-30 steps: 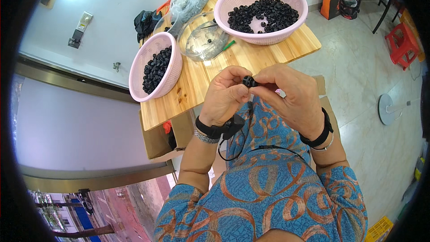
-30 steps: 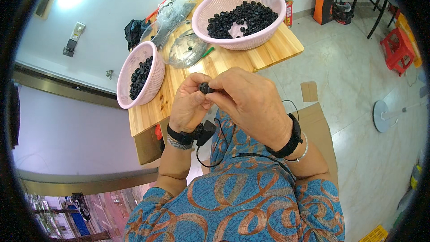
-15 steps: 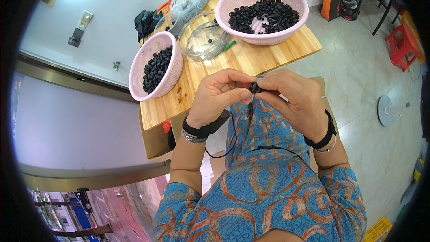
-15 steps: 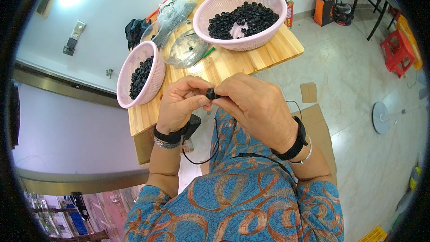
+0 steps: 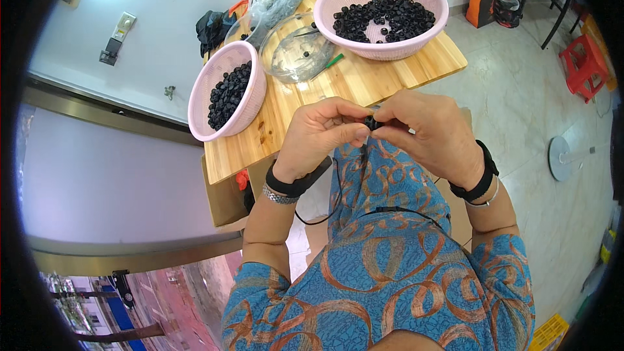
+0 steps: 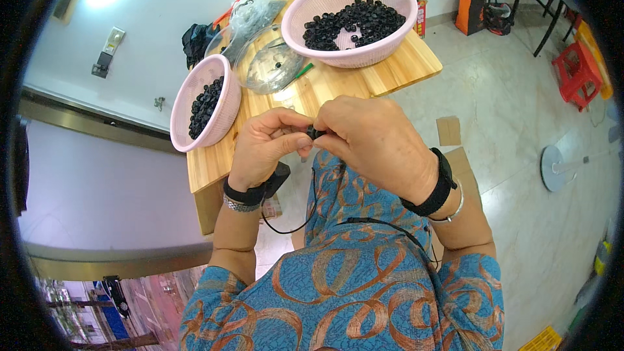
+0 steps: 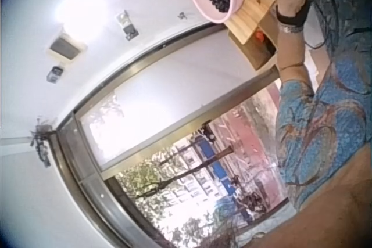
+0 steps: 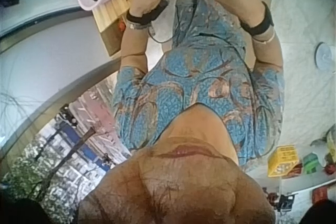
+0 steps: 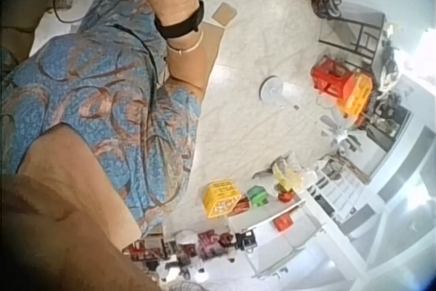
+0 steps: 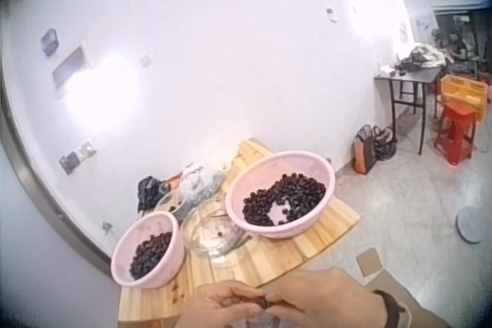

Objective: Assembling small black plastic components by hand for shoe manufacturing.

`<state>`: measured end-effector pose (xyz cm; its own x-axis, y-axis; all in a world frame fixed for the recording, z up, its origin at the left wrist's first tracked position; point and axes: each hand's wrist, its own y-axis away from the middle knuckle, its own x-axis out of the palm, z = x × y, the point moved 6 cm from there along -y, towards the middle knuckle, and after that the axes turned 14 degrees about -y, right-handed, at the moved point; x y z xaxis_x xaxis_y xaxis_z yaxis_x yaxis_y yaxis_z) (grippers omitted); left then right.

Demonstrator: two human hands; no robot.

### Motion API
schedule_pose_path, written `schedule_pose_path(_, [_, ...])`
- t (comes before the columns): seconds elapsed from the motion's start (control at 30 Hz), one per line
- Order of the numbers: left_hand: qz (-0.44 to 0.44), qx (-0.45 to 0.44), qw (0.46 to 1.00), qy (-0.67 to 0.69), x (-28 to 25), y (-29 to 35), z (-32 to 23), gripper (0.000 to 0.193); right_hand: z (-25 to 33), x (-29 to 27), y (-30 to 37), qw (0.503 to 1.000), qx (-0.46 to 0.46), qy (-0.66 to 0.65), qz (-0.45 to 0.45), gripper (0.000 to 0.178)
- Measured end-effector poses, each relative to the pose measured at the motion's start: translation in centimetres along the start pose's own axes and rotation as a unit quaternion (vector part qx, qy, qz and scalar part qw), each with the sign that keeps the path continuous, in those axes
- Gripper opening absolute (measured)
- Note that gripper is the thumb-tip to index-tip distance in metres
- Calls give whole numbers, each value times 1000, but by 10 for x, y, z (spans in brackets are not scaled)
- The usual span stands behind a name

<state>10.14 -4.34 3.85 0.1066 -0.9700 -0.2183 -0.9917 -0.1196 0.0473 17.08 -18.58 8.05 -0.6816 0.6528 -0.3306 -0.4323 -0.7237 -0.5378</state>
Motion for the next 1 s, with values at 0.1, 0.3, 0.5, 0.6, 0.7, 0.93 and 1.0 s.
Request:
schedule_pose_path(0.1, [-6,11,999,-36,1,2,-2,21,-1,4,-2,999,-14,29,26,18])
schedule_pose_path(0.3, [-6,15,997,-79,-1,4,-1,22,-11,9,-10,995,-39,-15,95,20])
schedule_pose_path(0.5, [5,45,994,-97,-1,9,-1,19,-28,15,-14,975,78,-164,126,26])
schedule_pose_path(0.6, [18,68,990,-124,-3,11,1,18,-30,20,-12,969,102,-173,146,26])
schedule_pose_path(0.7, [33,83,984,-152,-3,12,0,18,-32,24,-9,973,70,-174,135,28])
schedule_pose_path(0.93, [50,-22,997,59,1,12,19,20,-36,27,-6,983,30,-117,136,34])
schedule_pose_path(1.0, [54,-36,991,120,2,13,27,21,-34,29,-8,986,19,-92,139,35])
